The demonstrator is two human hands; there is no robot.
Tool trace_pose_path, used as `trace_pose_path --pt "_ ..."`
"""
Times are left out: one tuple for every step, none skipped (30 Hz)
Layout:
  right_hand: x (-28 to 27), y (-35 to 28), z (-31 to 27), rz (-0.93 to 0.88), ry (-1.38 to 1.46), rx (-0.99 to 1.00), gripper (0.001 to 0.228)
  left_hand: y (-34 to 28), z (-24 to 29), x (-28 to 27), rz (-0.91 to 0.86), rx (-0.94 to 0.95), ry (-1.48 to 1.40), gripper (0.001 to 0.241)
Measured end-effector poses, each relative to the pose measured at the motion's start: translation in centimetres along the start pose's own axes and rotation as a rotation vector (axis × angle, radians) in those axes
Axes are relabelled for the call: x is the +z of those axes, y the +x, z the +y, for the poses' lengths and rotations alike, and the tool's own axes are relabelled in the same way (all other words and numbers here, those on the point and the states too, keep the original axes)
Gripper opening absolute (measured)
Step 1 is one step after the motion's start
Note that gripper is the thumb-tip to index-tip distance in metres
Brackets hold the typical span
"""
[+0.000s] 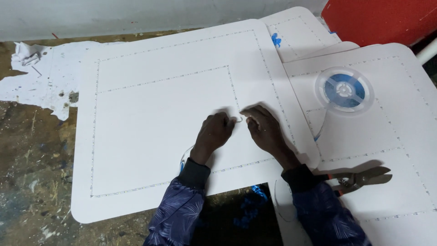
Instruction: Applying blue LED strips to a white sign board by peeling the adhesive backing and following a pre-marked rectangular path.
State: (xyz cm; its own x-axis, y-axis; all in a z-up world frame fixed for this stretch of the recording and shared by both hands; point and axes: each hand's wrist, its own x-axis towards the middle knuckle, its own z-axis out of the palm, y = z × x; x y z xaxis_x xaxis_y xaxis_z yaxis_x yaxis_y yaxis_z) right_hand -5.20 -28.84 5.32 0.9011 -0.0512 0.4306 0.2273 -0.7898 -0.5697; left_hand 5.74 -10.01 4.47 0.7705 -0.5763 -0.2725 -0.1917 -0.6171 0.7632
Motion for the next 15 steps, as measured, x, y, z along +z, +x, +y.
trace_pose_path --pt "0.1 0.0 0.1 0.0 0.0 0.003 0.028 -0.2 0.0 -0.1 -0.003 0.0 0.0 0.042" --pt "0.2 -0.1 0.1 0.004 -0.017 0.01 0.027 -0.3 0.1 -0.2 0.004 -0.001 -0.017 0.04" --pt "0.2 -0.1 0.2 0.009 -0.034 0.017 0.026 -0.5 0.3 -0.3 0.011 -0.002 -0.034 0.038" --pt "0.3 -0.2 0.5 0.009 -0.035 0.018 0.026 -0.5 0.3 -0.4 0.01 -0.001 -0.035 0.038" --pt "0.3 -0.2 0.7 0.013 -0.045 0.004 0.026 -0.6 0.3 -0.5 0.004 -0.003 -0.049 0.038" --pt "0.4 -0.3 0.9 0.015 -0.053 -0.013 0.026 -0.8 0.2 -0.6 0.0 -0.006 -0.064 0.039" --pt "0.5 -0.3 1.1 0.013 -0.053 -0.014 0.026 -0.7 -0.1 -0.5 0.001 -0.007 -0.066 0.039" --pt "0.6 -0.3 1.2 0.015 -0.039 -0.016 0.026 -0.6 -0.5 -0.3 0.005 0.005 -0.075 0.039" --pt "0.7 -0.4 1.4 0.017 -0.024 -0.019 0.026 -0.5 -0.8 -0.2 0.008 0.016 -0.084 0.039" --pt "0.6 -0.3 1.3 0.016 -0.024 -0.018 0.026 -0.4 -0.9 -0.2 0.008 0.016 -0.084 0.039" --pt "0.5 -0.2 1.1 0.019 -0.017 -0.018 0.026 -0.3 -1.0 -0.1 0.011 0.018 -0.077 0.039" --pt "0.4 -0.3 1.0 0.02 -0.009 -0.016 0.025 -0.2 -1.1 0.0 0.014 0.019 -0.071 0.039" --pt "0.4 -0.2 0.9 0.018 -0.008 -0.015 0.025 -0.3 -1.1 -0.1 0.014 0.016 -0.072 0.039" --pt "0.4 -0.1 0.8 0.01 -0.009 0.002 0.025 -0.3 -1.0 -0.2 0.02 0.016 -0.076 0.037" --pt "0.3 -0.1 0.8 0.002 -0.01 0.019 0.025 -0.3 -1.0 -0.3 0.026 0.015 -0.079 0.035"
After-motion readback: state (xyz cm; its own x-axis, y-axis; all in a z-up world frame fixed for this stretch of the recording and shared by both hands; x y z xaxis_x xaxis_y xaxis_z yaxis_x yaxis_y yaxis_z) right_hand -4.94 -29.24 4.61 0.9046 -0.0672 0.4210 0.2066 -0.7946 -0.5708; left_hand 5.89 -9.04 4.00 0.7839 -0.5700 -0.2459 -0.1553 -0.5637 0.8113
